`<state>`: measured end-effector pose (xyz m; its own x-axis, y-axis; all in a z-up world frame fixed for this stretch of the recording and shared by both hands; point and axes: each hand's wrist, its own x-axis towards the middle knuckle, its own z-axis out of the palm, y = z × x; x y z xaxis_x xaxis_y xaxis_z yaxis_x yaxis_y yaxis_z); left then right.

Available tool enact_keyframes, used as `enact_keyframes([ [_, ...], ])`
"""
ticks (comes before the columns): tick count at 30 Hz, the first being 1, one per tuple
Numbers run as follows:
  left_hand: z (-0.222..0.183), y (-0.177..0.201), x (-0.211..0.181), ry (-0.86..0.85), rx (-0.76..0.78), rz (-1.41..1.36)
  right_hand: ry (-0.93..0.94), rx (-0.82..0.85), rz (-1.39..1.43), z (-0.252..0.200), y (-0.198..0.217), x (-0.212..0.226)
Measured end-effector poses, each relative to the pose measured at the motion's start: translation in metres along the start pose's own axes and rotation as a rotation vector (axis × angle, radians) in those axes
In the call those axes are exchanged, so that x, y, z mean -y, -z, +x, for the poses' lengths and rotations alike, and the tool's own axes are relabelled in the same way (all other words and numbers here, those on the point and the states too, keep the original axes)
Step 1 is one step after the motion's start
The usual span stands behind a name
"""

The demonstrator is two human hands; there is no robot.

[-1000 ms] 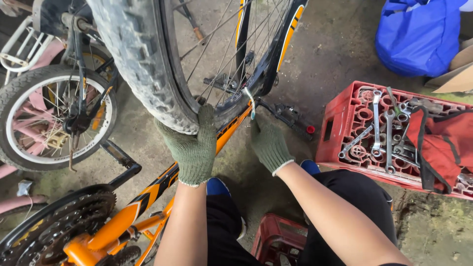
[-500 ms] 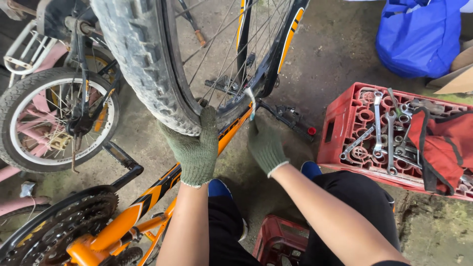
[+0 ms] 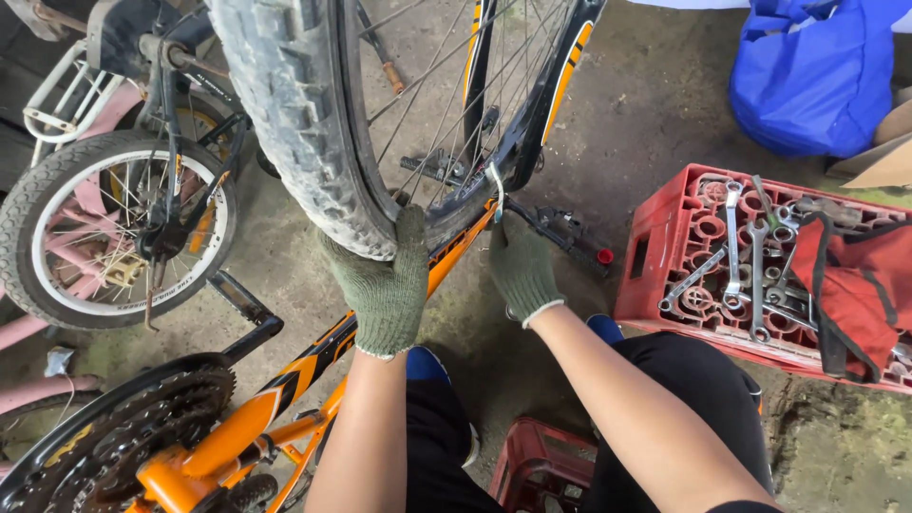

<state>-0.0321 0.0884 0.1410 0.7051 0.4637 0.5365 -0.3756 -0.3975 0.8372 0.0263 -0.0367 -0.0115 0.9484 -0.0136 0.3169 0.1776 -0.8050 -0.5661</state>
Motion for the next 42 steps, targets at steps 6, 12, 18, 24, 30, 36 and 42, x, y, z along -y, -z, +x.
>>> enact_keyframes([
  [6, 0.004, 0.002, 0.002, -0.052, -0.038, 0.152, -0.001, 0.148, 0.096, -0.013, 0.024, 0.014],
  [12, -0.005, 0.001, 0.01, 0.037, -0.007, -0.01, 0.003, 0.271, -0.142, 0.034, 0.028, -0.012],
  [18, -0.002, 0.003, 0.007, 0.004, -0.001, 0.059, 0.053, 0.314, -0.023, 0.01, 0.049, 0.022],
  [24, 0.001, 0.002, 0.008, -0.025, 0.003, 0.048, 0.029, 0.315, -0.127, 0.032, 0.035, -0.013],
  [30, -0.001, 0.005, 0.006, -0.011, -0.007, 0.056, 0.047, 0.182, -0.029, -0.003, 0.046, 0.021],
  [36, -0.003, 0.002, 0.005, 0.036, 0.002, -0.003, -0.146, 0.157, 0.19, -0.001, 0.007, -0.038],
  [42, 0.002, 0.003, 0.006, -0.022, -0.016, 0.141, -0.107, 0.056, 0.211, 0.019, 0.009, -0.005],
])
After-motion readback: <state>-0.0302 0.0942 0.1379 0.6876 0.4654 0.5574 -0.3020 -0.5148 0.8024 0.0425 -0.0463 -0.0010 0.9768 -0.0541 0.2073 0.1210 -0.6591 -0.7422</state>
